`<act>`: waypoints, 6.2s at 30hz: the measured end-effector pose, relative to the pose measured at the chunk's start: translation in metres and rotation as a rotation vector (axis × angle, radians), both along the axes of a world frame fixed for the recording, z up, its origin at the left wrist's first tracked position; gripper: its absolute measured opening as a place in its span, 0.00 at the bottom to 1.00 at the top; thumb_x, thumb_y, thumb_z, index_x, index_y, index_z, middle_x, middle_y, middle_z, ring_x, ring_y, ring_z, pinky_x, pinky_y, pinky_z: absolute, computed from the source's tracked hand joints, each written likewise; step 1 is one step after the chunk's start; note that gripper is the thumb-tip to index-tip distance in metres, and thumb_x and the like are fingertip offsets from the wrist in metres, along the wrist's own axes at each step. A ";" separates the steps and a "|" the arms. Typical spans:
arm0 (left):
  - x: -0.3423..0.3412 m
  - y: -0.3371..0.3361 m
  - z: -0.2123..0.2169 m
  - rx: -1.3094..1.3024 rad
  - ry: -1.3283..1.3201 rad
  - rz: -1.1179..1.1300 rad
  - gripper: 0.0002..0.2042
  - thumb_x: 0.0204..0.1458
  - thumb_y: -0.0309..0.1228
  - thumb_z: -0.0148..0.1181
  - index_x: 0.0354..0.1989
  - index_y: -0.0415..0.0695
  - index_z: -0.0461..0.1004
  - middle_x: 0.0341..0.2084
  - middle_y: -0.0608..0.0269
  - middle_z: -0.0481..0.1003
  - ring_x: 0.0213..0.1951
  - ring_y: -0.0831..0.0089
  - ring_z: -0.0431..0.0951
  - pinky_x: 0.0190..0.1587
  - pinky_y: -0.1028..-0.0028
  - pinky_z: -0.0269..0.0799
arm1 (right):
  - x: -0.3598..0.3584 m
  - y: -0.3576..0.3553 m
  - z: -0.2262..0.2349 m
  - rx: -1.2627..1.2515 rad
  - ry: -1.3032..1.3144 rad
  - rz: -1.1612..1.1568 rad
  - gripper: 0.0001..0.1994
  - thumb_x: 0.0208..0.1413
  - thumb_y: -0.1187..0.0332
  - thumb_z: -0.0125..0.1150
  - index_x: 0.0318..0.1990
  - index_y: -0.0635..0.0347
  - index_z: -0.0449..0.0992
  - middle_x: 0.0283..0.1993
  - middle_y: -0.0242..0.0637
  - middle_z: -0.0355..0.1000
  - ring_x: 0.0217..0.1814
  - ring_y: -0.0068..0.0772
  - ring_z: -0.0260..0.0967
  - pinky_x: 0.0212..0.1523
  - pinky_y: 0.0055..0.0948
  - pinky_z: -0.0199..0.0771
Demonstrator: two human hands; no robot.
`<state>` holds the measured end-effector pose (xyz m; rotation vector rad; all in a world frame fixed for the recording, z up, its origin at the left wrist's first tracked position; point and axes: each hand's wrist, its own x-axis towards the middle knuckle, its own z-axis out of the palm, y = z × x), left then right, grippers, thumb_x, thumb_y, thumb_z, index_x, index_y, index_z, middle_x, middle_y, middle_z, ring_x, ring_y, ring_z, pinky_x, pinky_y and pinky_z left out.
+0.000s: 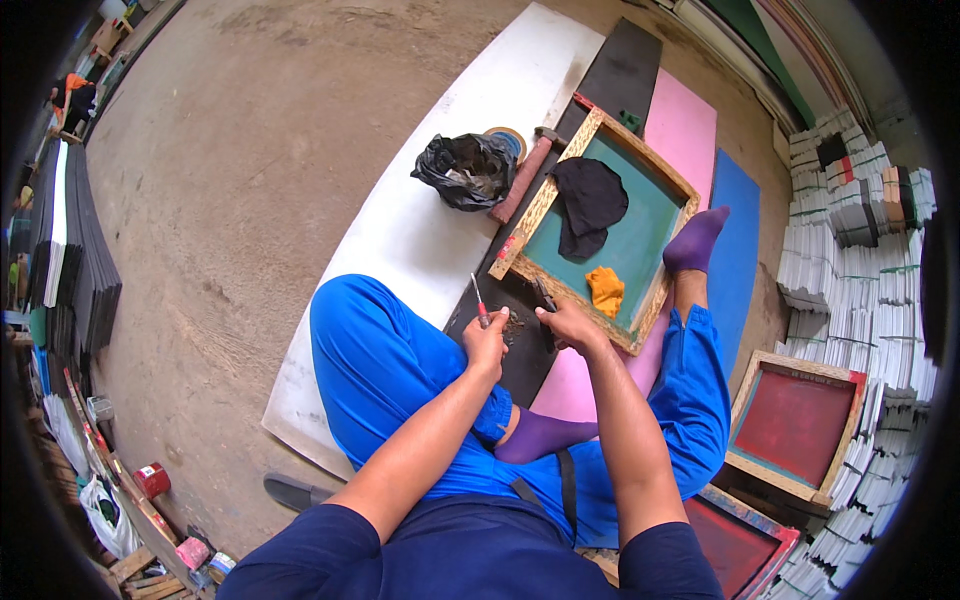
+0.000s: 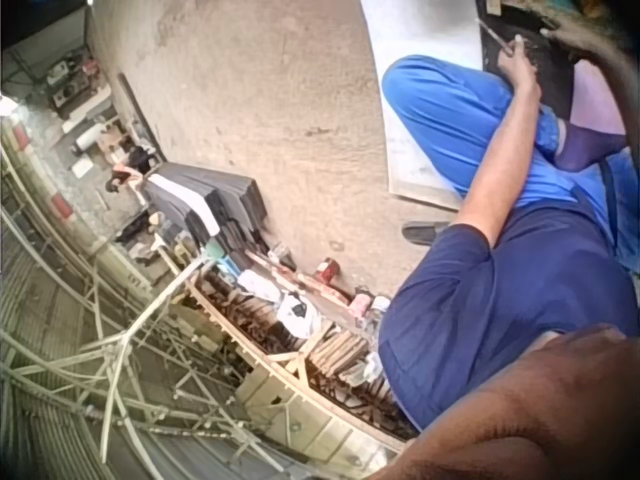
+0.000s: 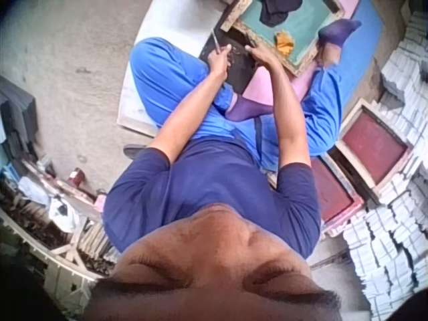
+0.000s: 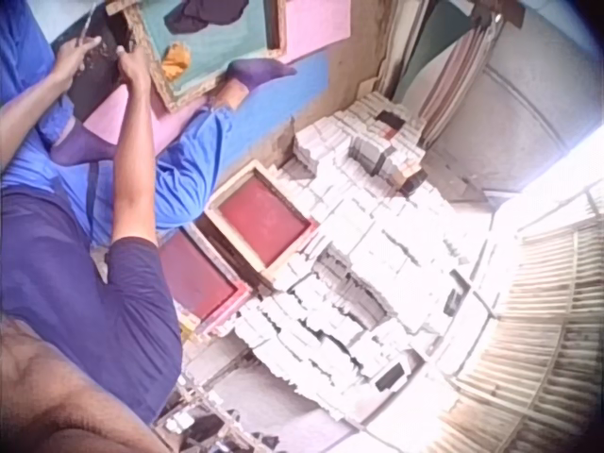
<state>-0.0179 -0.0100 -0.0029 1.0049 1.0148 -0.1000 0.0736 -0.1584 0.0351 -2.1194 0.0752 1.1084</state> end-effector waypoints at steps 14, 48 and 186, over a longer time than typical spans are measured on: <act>0.004 0.000 -0.004 -0.053 0.005 0.007 0.14 0.53 0.39 0.67 0.38 0.41 0.75 0.22 0.67 0.72 0.10 0.81 0.63 0.12 0.77 0.54 | 0.019 -0.002 -0.026 -0.023 -0.054 -0.003 0.15 0.61 0.59 0.58 0.41 0.66 0.72 0.28 0.38 0.72 0.23 0.32 0.71 0.21 0.35 0.73; 0.007 -0.002 -0.003 -0.132 -0.014 0.031 0.11 0.57 0.39 0.61 0.32 0.43 0.72 0.22 0.67 0.71 0.09 0.80 0.62 0.11 0.77 0.54 | 0.001 0.012 -0.012 0.025 0.040 -0.210 0.14 0.61 0.62 0.55 0.38 0.68 0.73 0.20 0.41 0.72 0.15 0.33 0.70 0.14 0.32 0.68; 0.006 0.004 -0.002 -0.084 0.008 -0.047 0.11 0.55 0.38 0.63 0.31 0.44 0.74 0.20 0.70 0.69 0.10 0.80 0.63 0.12 0.77 0.54 | -0.028 0.046 -0.017 -0.347 -0.447 -0.245 0.20 0.57 0.58 0.55 0.35 0.73 0.76 0.34 0.65 0.74 0.42 0.65 0.74 0.46 0.53 0.73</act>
